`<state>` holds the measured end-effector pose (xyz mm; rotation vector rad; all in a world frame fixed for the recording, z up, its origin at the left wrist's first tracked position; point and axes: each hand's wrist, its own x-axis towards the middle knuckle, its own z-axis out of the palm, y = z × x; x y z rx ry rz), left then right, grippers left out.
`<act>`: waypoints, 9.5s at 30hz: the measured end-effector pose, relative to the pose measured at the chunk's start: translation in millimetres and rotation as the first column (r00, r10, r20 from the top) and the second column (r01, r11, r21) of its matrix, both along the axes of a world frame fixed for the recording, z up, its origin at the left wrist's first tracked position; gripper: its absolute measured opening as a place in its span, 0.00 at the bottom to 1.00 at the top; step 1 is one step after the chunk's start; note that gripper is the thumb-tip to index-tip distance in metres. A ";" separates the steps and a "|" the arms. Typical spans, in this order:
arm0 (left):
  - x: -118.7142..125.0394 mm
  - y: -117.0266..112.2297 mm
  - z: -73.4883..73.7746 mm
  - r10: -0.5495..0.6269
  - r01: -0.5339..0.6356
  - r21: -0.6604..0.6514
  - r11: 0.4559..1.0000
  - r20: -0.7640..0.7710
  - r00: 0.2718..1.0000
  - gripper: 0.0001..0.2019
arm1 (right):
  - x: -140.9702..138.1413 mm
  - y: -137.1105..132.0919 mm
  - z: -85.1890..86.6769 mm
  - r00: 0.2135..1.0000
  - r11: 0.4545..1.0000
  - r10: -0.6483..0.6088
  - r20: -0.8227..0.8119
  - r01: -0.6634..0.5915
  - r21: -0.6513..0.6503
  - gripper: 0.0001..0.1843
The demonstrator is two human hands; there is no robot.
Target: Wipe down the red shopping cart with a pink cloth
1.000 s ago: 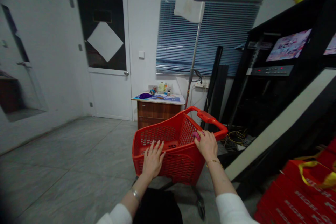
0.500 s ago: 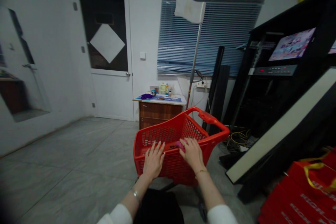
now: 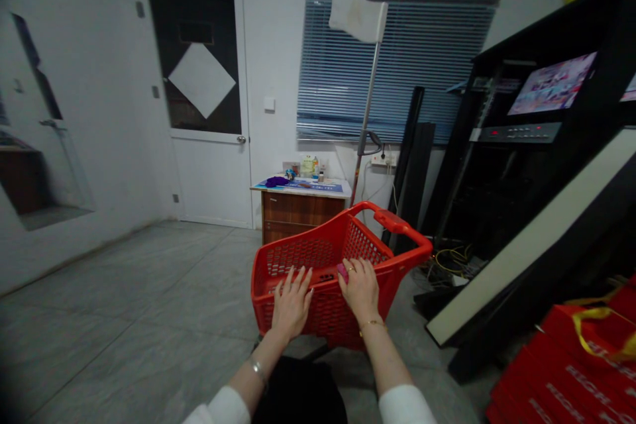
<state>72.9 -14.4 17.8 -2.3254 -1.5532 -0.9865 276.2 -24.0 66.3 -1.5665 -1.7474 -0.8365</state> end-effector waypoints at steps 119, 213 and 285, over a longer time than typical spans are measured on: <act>-32.0 0.8 3.0 0.088 -0.094 -0.100 0.991 -0.062 0.994 0.25 | 42.6 2.7 6.8 0.998 0.999 0.036 -0.060 -0.038 -0.034 0.18; -3.3 -9.4 0.9 -0.120 0.095 -0.189 0.977 -0.124 0.985 0.29 | 20.4 -50.6 -20.2 0.983 0.971 0.133 -0.125 -0.154 -0.181 0.11; 2.7 -10.1 -16.6 -0.177 0.170 -0.060 0.984 -0.148 0.973 0.23 | -41.7 -39.3 -76.7 0.984 0.994 0.103 -0.148 -0.098 0.041 0.17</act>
